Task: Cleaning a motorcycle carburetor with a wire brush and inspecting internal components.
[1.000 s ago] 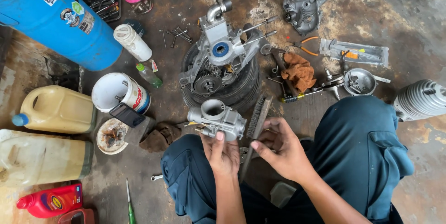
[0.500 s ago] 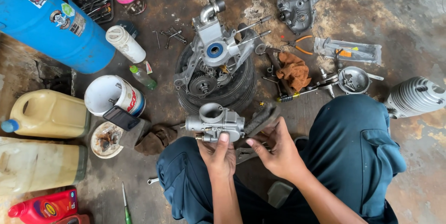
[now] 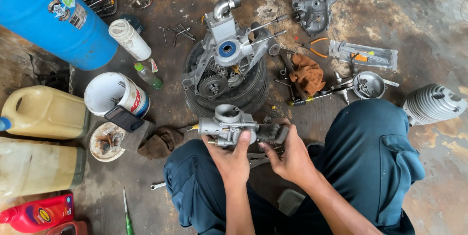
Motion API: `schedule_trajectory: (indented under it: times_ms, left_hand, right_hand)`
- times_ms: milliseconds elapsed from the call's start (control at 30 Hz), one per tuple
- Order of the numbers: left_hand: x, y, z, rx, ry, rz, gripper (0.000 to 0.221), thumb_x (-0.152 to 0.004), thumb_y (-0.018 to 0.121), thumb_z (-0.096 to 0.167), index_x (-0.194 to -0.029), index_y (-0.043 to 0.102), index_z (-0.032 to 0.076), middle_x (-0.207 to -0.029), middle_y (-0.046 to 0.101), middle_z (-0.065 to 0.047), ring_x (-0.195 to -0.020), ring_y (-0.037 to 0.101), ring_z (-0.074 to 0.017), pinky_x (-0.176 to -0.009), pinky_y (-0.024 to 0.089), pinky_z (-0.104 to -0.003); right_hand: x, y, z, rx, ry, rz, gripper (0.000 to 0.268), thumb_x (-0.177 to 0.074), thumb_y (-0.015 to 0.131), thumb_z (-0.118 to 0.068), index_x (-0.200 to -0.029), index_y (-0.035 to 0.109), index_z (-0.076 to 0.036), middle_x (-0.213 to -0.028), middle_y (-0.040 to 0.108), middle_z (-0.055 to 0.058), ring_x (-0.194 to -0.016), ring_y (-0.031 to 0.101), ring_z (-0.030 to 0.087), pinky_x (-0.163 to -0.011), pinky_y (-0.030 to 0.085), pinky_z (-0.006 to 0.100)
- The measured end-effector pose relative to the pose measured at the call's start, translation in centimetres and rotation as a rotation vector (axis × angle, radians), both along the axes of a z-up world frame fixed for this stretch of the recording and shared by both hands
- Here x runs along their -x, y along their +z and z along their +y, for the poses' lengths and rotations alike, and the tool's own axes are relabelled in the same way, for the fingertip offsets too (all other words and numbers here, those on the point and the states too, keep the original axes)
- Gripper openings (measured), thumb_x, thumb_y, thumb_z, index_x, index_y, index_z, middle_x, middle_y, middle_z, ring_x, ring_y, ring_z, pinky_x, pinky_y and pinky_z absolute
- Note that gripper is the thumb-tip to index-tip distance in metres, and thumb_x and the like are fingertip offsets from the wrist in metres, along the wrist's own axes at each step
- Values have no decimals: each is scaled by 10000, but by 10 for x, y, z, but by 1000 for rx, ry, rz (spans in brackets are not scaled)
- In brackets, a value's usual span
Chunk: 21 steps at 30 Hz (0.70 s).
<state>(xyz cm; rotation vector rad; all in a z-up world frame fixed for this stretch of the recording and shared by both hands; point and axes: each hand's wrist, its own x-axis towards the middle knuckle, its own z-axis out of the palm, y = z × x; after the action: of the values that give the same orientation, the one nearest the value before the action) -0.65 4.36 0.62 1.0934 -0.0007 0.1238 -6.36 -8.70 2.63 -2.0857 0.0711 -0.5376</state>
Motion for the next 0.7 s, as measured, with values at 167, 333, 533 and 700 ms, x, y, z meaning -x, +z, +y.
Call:
schedule_trajectory:
  times_ms: [167,333,533,700]
  left_hand:
    - [2,-1,-5,7,30,-3,904,-804,836,37,-1498,259,-19,-1262,560,-154,-1083,613,-180,-937,550,-328]
    - [7,-3,-7,-14,73,-60,881,-833,813,36,-1505,246,-23,-1291,546,-170,-1125,610,-191,-950,548,-336]
    - [5,-5,-7,318,3,-98,818,-885,771,42,-1532,272,15,-1337,550,-168,-1166,617,-236,-1005,544,-391]
    - [5,-21,-8,453,-68,-62,780,-881,737,0,-1525,300,60,-1382,537,-129,-1243,589,-246,-1079,512,-437]
  right_hand:
    - [-3,-8,2,53,-53,66,603,-828,823,-129,-1244,427,56,-1054,670,233,-975,706,399,-786,550,414]
    - [-6,-11,7,30,-32,-2,608,-839,788,-96,-1273,400,78,-1101,688,244,-1009,716,398,-798,559,417]
    - [-16,-25,-12,100,-86,-1,504,-853,770,-47,-1222,439,46,-1095,697,237,-1014,726,361,-826,567,400]
    - [-11,-23,-16,-360,-231,-46,482,-876,746,-16,-1142,345,10,-1094,621,149,-1004,702,212,-821,583,347]
